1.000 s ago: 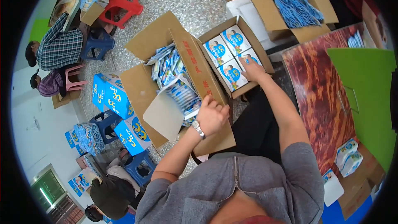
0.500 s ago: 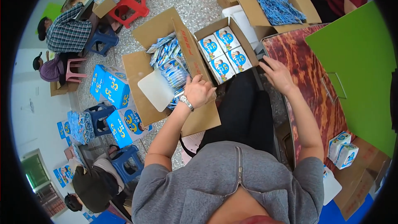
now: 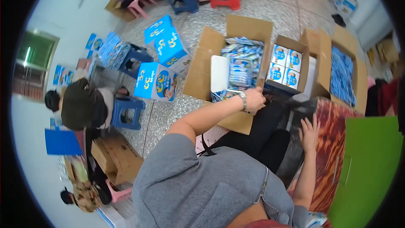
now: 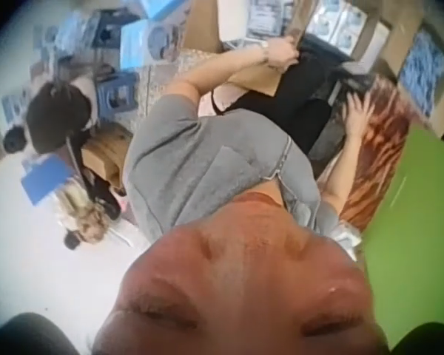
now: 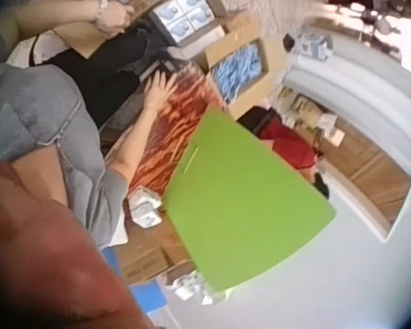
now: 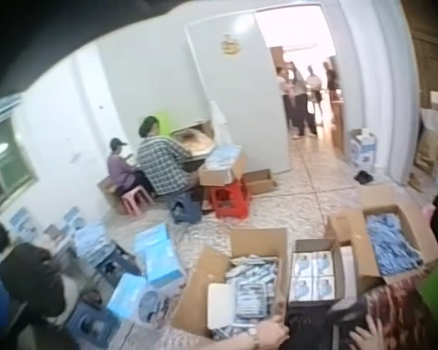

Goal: Sorting and packing wet wipes into cardboard boxes.

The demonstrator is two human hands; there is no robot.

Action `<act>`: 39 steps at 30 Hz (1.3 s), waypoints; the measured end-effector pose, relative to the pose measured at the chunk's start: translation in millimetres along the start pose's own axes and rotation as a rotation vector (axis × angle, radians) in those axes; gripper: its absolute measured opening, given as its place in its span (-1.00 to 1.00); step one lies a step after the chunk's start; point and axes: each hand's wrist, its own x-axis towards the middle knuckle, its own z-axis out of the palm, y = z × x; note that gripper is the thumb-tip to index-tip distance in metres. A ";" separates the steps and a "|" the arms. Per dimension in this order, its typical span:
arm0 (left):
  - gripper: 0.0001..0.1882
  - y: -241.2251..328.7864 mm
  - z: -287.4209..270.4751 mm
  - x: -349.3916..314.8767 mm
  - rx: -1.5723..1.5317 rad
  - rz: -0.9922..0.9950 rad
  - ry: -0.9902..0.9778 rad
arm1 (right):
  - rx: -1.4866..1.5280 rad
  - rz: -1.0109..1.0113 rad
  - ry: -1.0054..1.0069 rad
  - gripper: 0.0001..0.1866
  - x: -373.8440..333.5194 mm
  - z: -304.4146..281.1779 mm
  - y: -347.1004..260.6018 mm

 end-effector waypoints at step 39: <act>-0.71 -4.8 -8.8 -0.4 0.055 0.086 0.080 | -0.003 0.135 0.037 -0.63 -24.0 7.5 -13.6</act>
